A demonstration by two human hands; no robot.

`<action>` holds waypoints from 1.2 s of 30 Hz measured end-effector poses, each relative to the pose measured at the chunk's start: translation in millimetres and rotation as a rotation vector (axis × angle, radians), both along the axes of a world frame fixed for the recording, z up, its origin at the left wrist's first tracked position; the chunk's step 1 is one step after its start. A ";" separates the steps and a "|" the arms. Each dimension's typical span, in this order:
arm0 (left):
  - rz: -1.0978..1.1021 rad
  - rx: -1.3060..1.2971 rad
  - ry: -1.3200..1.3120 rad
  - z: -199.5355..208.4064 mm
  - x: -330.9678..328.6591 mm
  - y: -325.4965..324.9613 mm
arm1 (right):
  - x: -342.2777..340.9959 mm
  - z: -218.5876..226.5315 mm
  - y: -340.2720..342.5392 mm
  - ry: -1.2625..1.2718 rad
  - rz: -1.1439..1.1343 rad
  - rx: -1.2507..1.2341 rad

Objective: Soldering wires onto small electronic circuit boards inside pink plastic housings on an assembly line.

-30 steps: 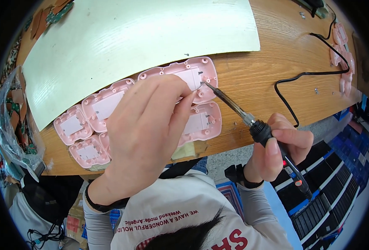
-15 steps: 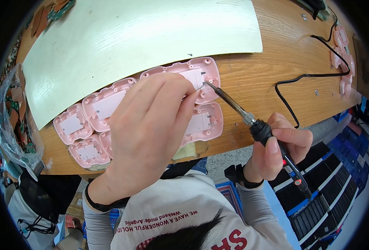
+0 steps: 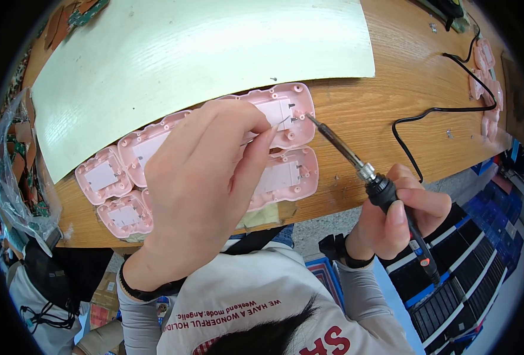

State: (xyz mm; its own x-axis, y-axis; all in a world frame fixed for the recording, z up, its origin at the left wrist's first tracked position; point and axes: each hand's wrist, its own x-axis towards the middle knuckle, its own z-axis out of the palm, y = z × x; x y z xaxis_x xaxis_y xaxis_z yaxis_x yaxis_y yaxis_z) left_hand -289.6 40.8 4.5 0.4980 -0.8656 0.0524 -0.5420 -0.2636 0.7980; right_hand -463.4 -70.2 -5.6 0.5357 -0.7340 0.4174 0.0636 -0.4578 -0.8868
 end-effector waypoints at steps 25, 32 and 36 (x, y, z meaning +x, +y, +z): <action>0.016 -0.801 0.826 59.0 -5.5 120.2 | 78.5 60.2 129.1 -0.124 0.006 0.490; -0.008 -0.824 0.759 47.4 27.5 168.8 | 98.4 69.0 158.0 -0.131 0.389 0.313; 0.055 -0.796 0.479 23.0 54.7 206.3 | 116.0 75.4 153.7 -0.122 0.138 0.167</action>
State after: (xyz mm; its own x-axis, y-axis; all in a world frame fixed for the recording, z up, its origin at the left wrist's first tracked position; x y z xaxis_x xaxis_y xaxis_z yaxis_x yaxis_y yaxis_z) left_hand -234.9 247.1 27.6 0.6588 -0.6376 0.3992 -0.1115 0.4421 0.8900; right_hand -347.3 83.5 69.8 0.5891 -0.7215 0.3639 0.2266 -0.2847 -0.9314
